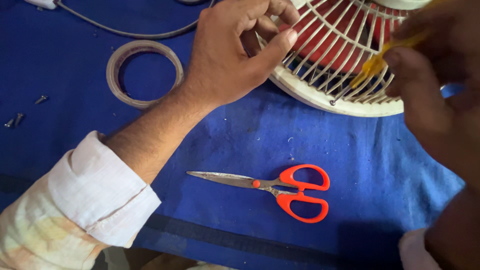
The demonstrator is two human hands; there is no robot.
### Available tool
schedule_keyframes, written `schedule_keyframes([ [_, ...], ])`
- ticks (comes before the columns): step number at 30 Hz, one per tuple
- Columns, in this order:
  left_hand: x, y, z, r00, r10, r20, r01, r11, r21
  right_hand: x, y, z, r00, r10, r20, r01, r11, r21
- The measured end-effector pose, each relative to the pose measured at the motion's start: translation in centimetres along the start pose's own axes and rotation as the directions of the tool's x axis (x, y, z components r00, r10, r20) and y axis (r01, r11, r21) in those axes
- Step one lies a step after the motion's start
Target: The person services a table fan on a bed. They remove the front grille ring, wipe the fan blades and motor housing with a white cloth, reposition the grille, and then use a screwdriver to tighten the screws around the grille rim, working screw by screw until the clip ends.
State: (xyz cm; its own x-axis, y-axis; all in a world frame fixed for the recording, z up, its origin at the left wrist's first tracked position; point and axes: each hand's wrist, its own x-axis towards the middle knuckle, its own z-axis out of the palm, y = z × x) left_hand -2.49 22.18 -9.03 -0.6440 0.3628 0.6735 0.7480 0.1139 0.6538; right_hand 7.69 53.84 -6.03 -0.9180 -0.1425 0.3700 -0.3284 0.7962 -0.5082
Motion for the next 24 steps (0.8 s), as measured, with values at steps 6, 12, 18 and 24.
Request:
schedule_keyframes([
  [6,-0.1,-0.2,0.1,1.000,-0.009,-0.014,0.008,0.999,-0.046,3.9,-4.9,0.3,0.994,0.015,0.107,-0.010,0.999,-0.042],
  [12,0.1,-0.2,0.1,0.999,-0.039,-0.019,0.039,0.999,-0.006,3.9,-0.4,1.0,1.000,0.017,-0.005,-0.018,0.977,-0.214],
  [18,0.3,-0.1,0.0,0.998,-0.055,0.003,0.055,0.998,0.016,2.0,0.6,0.9,0.996,-0.047,-0.076,0.034,0.986,-0.162],
  [24,0.6,0.4,0.0,0.996,-0.086,0.018,0.086,0.996,0.014,4.9,-6.1,0.7,1.000,0.020,0.024,-0.017,0.995,-0.098],
])
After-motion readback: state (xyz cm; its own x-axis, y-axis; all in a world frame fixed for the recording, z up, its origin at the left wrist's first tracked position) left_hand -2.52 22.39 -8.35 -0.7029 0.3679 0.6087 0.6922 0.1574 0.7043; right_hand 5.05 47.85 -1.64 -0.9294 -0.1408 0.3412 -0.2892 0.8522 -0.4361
